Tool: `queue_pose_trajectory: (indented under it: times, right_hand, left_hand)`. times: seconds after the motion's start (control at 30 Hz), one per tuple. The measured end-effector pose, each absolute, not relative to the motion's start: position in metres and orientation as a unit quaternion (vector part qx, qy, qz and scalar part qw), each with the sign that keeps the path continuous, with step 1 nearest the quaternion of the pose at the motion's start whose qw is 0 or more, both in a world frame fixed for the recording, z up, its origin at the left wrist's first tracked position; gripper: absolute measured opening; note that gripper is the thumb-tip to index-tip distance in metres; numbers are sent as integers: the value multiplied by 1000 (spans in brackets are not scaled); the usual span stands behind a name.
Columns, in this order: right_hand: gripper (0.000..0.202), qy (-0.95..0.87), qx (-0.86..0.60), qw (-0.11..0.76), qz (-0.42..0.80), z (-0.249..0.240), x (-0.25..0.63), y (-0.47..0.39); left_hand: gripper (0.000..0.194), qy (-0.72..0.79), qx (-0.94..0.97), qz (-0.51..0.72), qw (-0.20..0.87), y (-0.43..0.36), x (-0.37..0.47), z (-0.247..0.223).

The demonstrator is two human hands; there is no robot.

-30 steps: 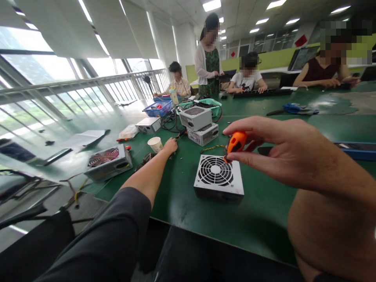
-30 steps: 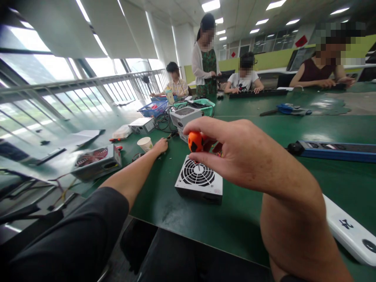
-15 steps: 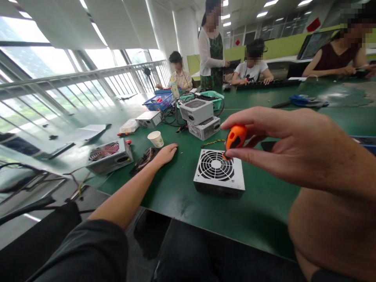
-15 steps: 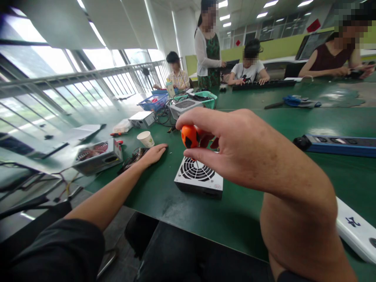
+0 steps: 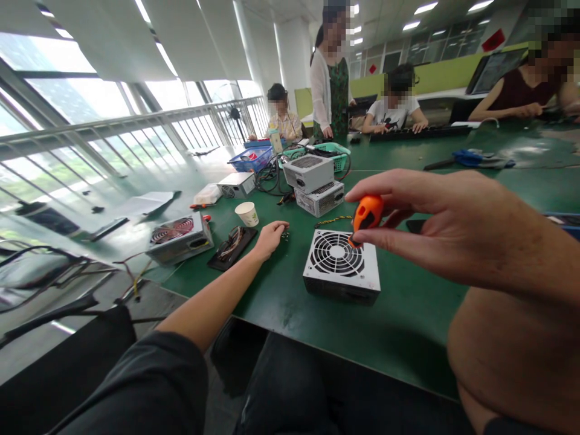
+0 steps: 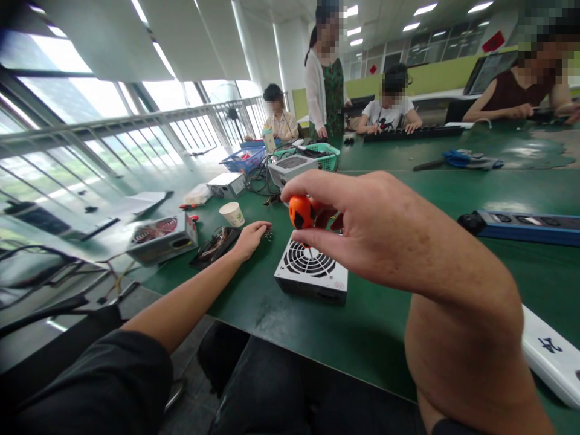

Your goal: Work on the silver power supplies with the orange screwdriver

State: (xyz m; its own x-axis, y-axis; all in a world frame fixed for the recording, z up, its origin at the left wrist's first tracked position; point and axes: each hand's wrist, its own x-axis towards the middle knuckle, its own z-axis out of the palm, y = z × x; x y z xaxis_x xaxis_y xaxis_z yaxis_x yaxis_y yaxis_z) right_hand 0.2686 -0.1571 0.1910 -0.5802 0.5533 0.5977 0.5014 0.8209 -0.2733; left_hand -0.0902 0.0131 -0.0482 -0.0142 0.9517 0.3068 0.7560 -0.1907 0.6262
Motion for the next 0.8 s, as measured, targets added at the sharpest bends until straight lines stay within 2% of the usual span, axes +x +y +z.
queue_pose_trajectory:
  times: [0.2, 0.5, 0.8]
  right_hand:
    - [38, -890, -296, 343, 47, 190, 268, -155]
    - [39, -896, -294, 333, 12, 189, 267, -152]
    - [38, -892, -315, 321, 37, 189, 271, -149]
  left_hand:
    - [52, 675, 635, 362, 101, 3, -103, -41]
    - [35, 697, 683, 214, 36, -49, -123, -38]
    - [29, 678, 721, 140, 16, -43, -106, -25]
